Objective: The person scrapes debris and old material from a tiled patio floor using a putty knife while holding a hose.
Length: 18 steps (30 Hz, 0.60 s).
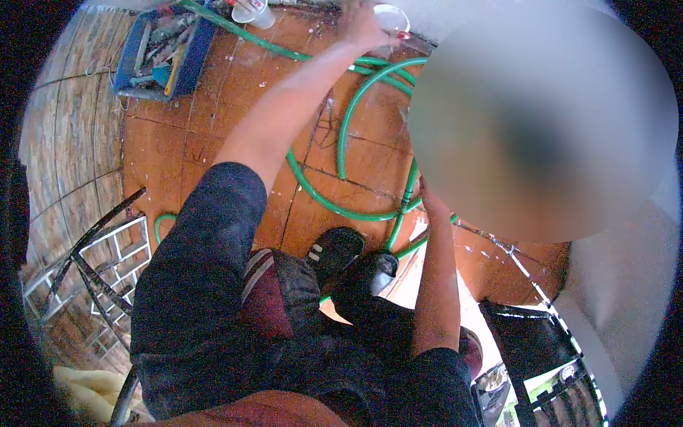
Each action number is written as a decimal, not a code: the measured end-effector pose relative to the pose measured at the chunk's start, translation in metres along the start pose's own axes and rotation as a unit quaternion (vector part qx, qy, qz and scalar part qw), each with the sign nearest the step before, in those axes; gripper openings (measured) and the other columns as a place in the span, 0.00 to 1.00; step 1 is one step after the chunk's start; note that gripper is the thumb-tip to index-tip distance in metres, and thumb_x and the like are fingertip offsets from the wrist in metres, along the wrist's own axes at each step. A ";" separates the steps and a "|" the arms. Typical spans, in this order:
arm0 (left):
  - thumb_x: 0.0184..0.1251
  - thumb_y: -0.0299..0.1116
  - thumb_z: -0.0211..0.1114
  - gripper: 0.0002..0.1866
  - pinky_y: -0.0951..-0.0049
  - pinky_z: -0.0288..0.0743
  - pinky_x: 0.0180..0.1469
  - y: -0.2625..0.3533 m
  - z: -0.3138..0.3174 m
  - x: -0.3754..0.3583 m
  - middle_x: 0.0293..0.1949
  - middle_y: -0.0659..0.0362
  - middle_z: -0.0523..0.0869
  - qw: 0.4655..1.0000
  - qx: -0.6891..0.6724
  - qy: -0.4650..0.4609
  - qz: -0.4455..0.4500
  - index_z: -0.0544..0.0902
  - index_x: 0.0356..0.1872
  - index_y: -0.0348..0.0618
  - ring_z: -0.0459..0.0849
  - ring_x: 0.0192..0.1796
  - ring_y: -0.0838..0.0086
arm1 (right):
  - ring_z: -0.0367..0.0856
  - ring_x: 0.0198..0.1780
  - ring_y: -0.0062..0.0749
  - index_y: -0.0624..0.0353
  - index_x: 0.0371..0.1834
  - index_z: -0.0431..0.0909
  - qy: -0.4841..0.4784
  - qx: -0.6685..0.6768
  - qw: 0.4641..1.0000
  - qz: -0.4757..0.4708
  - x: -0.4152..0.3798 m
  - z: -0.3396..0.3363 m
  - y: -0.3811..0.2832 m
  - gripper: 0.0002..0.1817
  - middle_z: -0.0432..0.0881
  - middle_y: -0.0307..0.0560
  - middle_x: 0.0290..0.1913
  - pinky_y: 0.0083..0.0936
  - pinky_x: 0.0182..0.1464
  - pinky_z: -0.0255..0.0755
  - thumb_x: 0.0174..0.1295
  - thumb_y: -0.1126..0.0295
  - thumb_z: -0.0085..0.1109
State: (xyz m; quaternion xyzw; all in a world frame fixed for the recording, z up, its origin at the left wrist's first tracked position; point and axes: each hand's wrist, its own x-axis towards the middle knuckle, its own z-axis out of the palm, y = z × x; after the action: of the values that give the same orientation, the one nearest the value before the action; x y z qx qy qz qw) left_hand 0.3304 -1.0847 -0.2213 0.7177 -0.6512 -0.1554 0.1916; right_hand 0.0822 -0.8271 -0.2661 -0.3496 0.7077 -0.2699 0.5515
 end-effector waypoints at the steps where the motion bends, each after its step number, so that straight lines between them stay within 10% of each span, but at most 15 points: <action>1: 0.38 0.50 0.81 0.52 0.52 0.62 0.69 -0.001 -0.005 0.000 0.63 0.42 0.68 1.000 -0.001 0.000 0.001 0.65 0.64 0.34 0.65 0.68 0.49 | 0.66 0.20 0.16 0.65 0.42 0.82 0.001 -0.001 1.000 -0.001 0.001 -0.001 0.001 0.19 0.71 0.32 0.19 0.20 0.23 0.58 0.65 0.56 0.63; 7: 0.33 0.55 0.81 0.43 0.56 0.70 0.62 -0.052 -0.064 -0.003 0.52 0.45 0.79 0.994 0.013 0.107 -0.011 0.79 0.51 0.36 0.76 0.57 0.52 | 0.64 0.18 0.12 0.64 0.45 0.80 0.017 0.003 1.000 -0.015 0.002 0.002 0.004 0.19 0.70 0.31 0.19 0.16 0.20 0.55 0.64 0.58 0.65; 18: 0.39 0.58 0.79 0.45 0.53 0.43 0.78 -0.114 -0.082 0.006 0.60 0.46 0.77 0.967 0.199 0.133 -0.090 0.77 0.57 0.38 0.61 0.71 0.49 | 0.72 0.26 0.20 0.66 0.46 0.83 -0.011 -0.068 0.997 -0.033 0.006 0.011 0.002 0.24 0.78 0.37 0.23 0.26 0.30 0.67 0.63 0.52 0.64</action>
State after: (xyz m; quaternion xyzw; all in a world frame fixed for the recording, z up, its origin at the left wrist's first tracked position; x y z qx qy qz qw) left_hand 0.4695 -1.0760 -0.2030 0.8110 -0.5708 0.0578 0.1148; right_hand 0.0918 -0.8311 -0.2739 -0.4128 0.7063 -0.2353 0.5247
